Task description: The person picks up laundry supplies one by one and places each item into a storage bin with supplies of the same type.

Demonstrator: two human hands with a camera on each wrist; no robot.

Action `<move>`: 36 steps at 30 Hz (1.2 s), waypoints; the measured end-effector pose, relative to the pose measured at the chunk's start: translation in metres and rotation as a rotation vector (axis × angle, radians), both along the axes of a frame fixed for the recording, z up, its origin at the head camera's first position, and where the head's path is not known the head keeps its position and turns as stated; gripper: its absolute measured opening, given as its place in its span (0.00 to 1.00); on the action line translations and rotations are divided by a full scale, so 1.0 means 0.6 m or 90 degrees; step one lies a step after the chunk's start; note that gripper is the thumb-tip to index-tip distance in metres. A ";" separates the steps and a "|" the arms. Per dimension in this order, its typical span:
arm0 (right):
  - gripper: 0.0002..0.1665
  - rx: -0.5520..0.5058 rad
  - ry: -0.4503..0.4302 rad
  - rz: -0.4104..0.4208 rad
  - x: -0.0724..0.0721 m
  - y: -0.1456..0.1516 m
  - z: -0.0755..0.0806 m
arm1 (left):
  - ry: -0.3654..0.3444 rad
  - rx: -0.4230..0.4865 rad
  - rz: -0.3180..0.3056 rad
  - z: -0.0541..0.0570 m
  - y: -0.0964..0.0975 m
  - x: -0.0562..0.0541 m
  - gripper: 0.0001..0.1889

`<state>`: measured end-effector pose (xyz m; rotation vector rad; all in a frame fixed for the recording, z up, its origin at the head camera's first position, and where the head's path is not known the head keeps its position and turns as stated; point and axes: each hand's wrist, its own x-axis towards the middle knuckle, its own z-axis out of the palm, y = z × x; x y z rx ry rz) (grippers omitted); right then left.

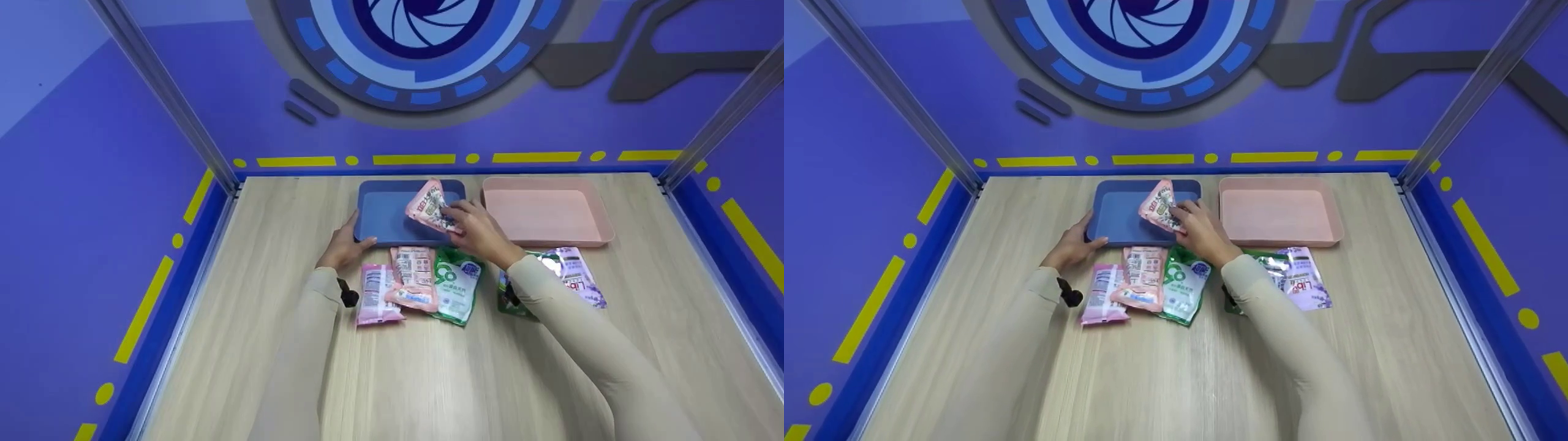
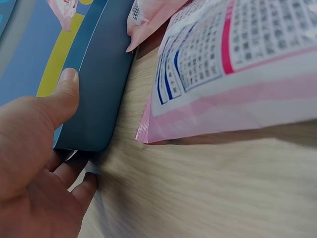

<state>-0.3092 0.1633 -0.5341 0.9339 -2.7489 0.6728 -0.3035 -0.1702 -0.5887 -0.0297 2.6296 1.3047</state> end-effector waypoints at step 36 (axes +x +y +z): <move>0.29 0.072 -0.058 0.004 -0.061 -0.051 -0.016 | -0.022 0.022 0.008 -0.002 -0.001 -0.004 0.50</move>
